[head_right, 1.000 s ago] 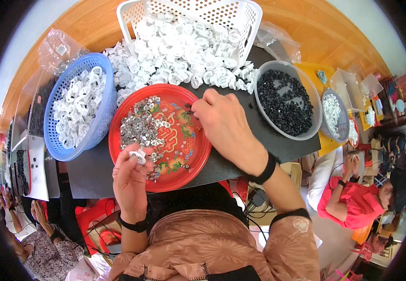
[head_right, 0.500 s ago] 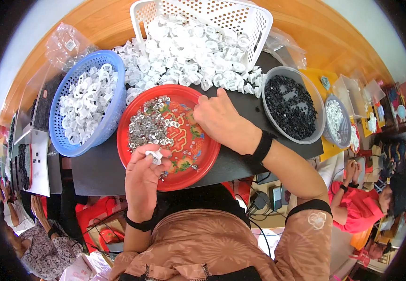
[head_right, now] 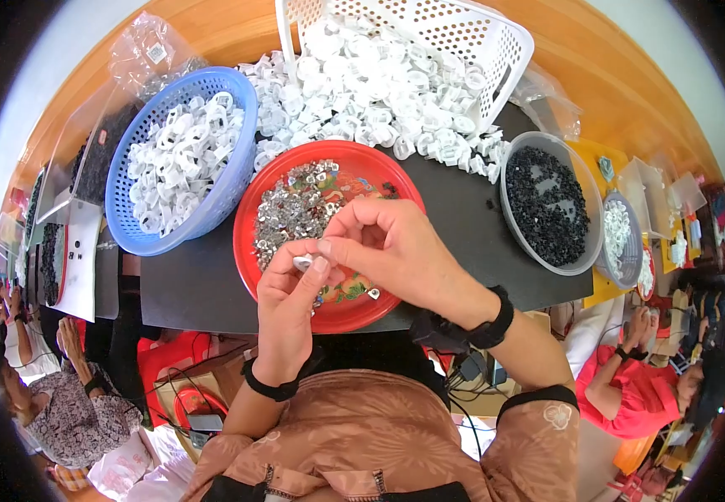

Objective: Manually assembling small metal components into white plastic caps at a workbench.

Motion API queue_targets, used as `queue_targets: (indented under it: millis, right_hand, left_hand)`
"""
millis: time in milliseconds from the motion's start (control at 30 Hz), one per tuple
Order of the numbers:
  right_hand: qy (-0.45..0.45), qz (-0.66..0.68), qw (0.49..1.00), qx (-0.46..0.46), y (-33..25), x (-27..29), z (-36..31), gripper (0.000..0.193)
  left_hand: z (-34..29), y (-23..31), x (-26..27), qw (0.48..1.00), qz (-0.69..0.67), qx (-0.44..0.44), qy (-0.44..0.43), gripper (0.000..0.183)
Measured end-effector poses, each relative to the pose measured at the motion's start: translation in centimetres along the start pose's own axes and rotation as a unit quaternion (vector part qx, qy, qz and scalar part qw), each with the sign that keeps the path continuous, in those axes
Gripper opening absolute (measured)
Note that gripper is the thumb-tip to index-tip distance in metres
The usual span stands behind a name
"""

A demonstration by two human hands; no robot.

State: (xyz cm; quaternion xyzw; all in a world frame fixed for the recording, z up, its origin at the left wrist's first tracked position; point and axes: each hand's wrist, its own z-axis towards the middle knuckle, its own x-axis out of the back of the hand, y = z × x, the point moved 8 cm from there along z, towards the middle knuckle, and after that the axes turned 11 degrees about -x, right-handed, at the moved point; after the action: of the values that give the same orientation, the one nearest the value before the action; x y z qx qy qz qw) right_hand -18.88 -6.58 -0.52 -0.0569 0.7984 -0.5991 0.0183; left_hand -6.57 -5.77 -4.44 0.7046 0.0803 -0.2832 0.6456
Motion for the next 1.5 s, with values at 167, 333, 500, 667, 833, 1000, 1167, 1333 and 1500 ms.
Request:
queue_targets:
  millis: [167,333,500,667,833,1000,1167,1333,1500]
  right_hand:
    - [0.053,-0.028,0.997,0.044,0.2,-0.2,-0.7,0.011]
    - [0.077,-0.092,0.990,0.076,-0.7,-0.3,-1.2,0.008]
    - [0.107,-0.134,0.980,0.101,-1.1,-0.6,-1.7,0.007]
    - [0.167,-0.325,0.900,0.237,-3.0,-1.3,-2.7,0.006]
    - [0.214,-0.419,0.846,0.249,-2.9,-0.3,-1.5,0.008]
    - [0.202,-0.468,0.840,0.185,-0.6,1.4,0.2,0.005]
    - [0.120,-0.539,0.820,0.152,0.6,-0.6,1.5,0.009]
    - [0.087,-0.547,0.824,0.121,0.8,-1.4,3.3,0.009]
    - [0.075,-0.562,0.819,0.091,1.6,-1.8,4.0,0.011]
  left_hand:
    - [-0.1,0.2,0.5,0.999,-0.010,-0.031,0.030,0.009]
    - [-0.2,0.8,1.2,0.996,0.018,-0.080,0.026,0.008]
    - [0.2,1.4,1.0,0.993,0.059,-0.105,0.014,0.007]
    - [0.5,1.6,1.3,0.982,0.115,-0.149,-0.007,0.007]
    - [0.8,1.8,3.3,0.993,0.052,-0.080,0.062,0.008]
    - [1.7,1.0,4.2,0.996,-0.009,-0.044,0.071,0.013]
    - [1.5,1.0,4.9,0.996,-0.022,-0.040,0.072,0.013]
    - [1.6,0.5,5.0,0.997,-0.028,-0.037,0.067,0.013]
    - [1.8,0.4,4.6,0.997,-0.010,-0.044,0.054,0.012]
